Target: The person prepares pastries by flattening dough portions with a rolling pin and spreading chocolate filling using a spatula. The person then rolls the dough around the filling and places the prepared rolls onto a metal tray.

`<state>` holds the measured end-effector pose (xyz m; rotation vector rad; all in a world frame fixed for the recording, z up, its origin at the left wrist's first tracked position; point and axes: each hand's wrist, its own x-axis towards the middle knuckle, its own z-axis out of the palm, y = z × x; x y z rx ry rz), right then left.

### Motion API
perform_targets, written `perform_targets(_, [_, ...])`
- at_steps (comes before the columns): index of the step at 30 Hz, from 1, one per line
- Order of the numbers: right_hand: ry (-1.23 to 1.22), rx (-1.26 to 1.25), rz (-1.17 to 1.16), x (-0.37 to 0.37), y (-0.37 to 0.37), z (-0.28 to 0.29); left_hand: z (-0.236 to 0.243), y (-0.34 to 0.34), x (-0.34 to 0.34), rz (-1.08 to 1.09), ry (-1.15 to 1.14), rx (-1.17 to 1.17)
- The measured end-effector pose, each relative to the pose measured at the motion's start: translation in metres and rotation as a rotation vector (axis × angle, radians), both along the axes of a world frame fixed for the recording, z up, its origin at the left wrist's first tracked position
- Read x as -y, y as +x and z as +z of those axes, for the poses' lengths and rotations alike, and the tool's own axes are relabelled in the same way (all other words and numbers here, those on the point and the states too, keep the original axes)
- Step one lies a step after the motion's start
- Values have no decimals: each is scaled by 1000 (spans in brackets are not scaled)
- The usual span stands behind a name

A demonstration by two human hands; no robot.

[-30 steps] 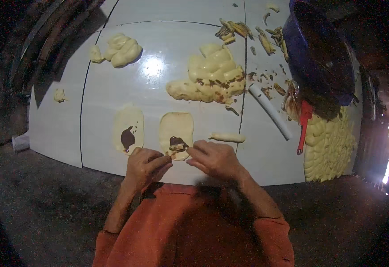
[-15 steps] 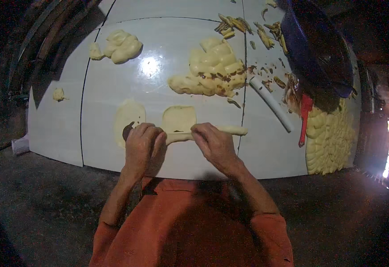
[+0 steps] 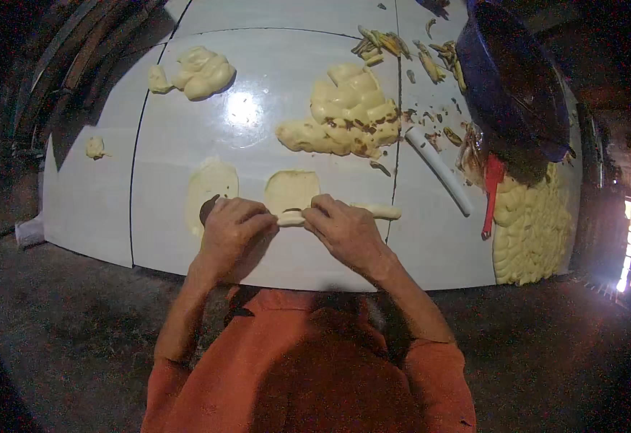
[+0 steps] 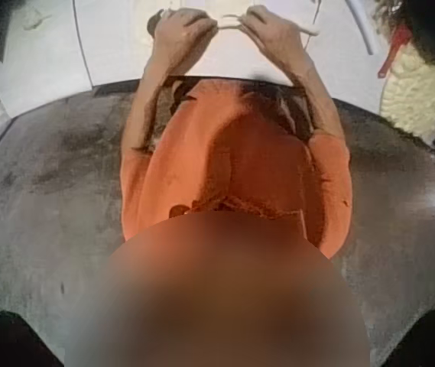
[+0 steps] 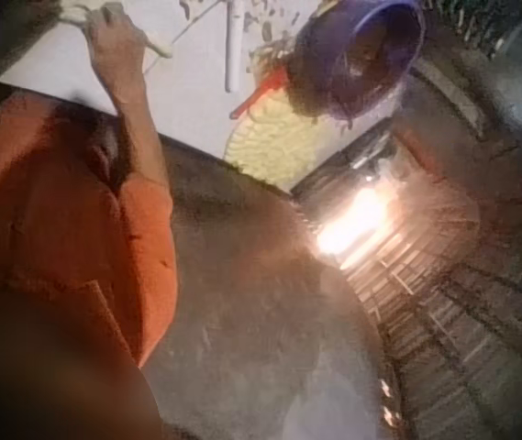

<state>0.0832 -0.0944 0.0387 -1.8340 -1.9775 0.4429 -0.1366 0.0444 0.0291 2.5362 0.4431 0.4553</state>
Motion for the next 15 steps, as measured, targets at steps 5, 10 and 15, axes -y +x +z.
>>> perform_targets(5, [-71,-194,-174,-3,-1,0,11,5,-4,164,-129,-39])
perform_targets(10, [-38,-18,-159,1,-5,-1,8,7,3,96,-34,37])
perform_targets(15, [140,79,-40,-3,-7,-1,3,13,1,27,35,-45])
